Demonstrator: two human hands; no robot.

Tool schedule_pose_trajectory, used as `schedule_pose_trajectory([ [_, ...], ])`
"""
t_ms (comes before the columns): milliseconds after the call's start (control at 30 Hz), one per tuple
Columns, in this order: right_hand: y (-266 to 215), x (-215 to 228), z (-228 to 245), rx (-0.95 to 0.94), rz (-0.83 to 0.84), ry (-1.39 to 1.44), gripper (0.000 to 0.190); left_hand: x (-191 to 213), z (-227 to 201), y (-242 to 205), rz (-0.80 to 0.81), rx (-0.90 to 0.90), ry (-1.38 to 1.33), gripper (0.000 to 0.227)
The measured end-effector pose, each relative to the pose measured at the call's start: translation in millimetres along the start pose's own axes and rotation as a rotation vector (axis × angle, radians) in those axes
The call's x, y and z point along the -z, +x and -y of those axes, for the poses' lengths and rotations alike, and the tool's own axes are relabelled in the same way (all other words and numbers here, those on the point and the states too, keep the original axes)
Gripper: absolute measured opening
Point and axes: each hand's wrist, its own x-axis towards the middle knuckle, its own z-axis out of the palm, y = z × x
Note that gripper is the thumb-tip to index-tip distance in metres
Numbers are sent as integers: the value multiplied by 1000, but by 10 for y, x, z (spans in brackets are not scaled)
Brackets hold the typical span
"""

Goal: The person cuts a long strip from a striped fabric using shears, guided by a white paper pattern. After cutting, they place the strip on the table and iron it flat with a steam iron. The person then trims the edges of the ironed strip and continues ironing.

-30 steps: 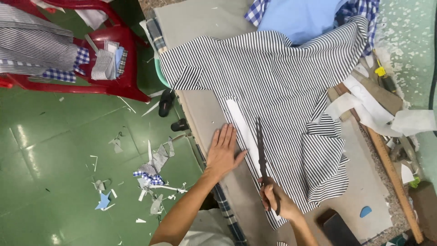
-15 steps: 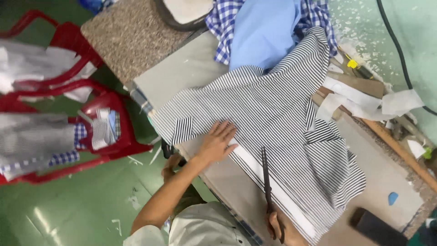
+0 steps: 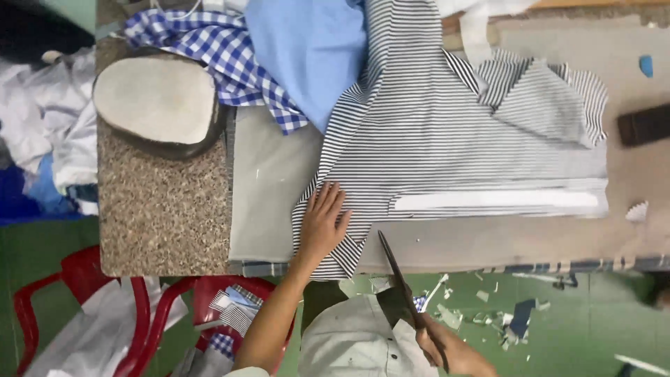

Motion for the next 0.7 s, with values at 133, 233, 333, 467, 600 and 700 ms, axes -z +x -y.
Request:
schedule_pose_trajectory([
  [133, 240, -455, 298, 367, 64, 63, 66, -47, 84, -67, -36, -43, -120, 48],
  [233, 313, -767, 785, 537, -33, 127, 62, -17, 72, -67, -65, -61, -131, 45],
  [333, 558, -919, 789, 450, -176, 193, 71, -6, 75, -68, -38, -49, -111, 44],
  [467, 977, -877, 439, 383, -256, 150, 45, -16, 88, -70, -24, -25, -125, 45],
  [600, 931, -872, 519, 240, -373, 97, 46, 10, 68, -55, -29, -14, -130, 44],
  [700, 754, -939, 840, 339, -390, 116, 54, 33, 41, -52, -41, -21, -121, 42],
])
